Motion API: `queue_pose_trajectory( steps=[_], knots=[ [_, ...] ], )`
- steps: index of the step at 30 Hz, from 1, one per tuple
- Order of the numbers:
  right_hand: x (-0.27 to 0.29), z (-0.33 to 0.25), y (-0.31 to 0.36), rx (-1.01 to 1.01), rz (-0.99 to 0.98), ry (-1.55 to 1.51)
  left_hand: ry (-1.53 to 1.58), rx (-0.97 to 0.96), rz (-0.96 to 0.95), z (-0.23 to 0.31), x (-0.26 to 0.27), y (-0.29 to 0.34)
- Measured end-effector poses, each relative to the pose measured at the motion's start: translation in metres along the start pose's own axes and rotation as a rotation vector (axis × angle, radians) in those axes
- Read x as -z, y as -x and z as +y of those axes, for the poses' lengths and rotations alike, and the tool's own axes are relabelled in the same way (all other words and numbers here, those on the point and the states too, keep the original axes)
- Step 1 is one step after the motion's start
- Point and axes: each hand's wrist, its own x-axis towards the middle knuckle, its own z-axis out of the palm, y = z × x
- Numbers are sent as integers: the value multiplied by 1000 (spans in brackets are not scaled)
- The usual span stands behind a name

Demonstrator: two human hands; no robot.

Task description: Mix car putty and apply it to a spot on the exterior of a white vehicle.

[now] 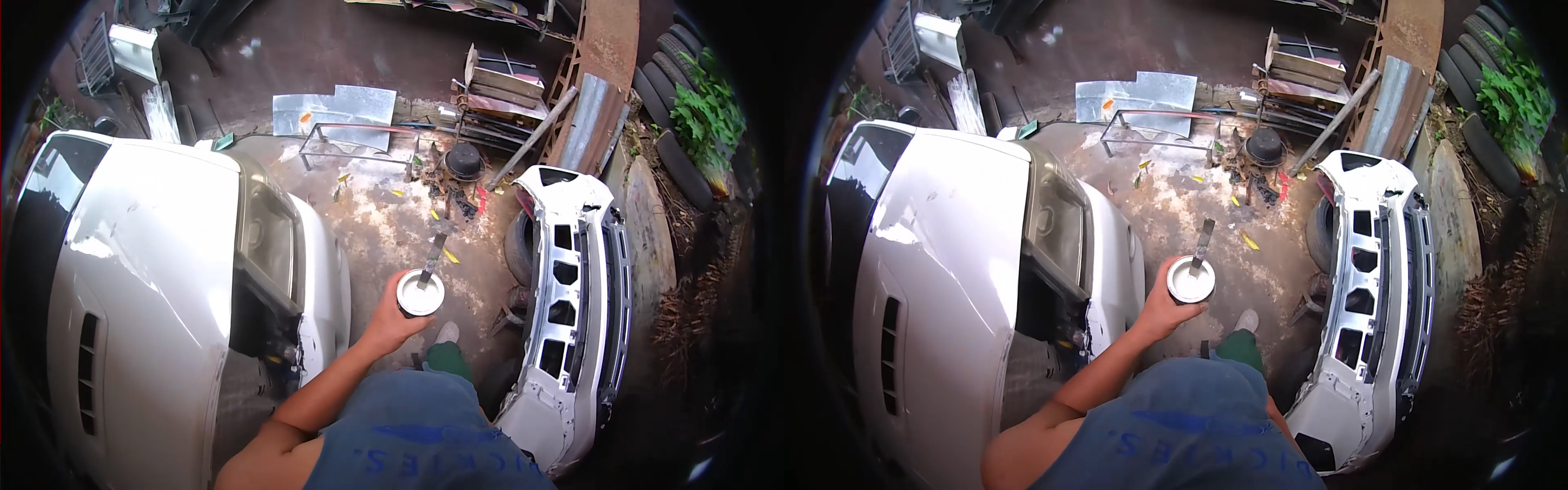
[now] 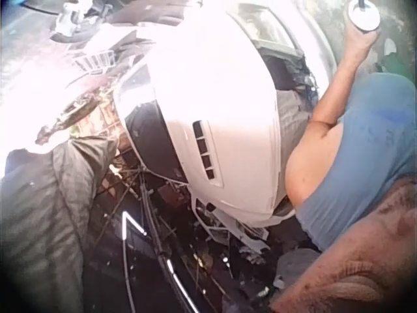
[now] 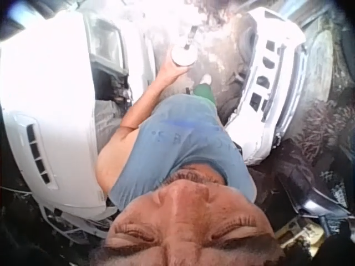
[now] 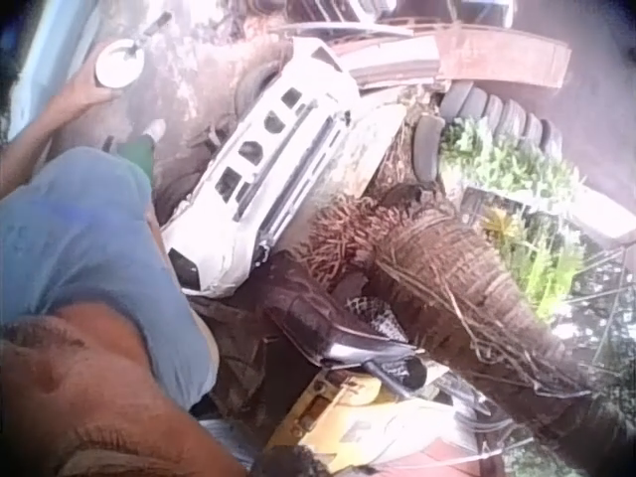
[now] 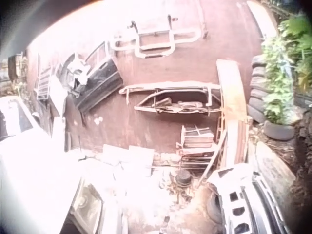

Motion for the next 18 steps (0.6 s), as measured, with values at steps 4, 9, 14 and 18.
queue_pose_trajectory(
  steps=[4, 9, 14, 18],
  knots=[
    [29, -78, -88, 138, -61, 140, 56, 3, 94, -10, 8, -94],
    [105, -189, -236, 185, -217, 568, 105, -13, 222, -22, 22, -204],
    [121, -471, -313, 99, -189, 163, -63, -98, 473, -35, 62, -281],
    [74, -679, -371, 823, -87, 526, 72, -49, 629, -21, 94, -330]
  ],
)
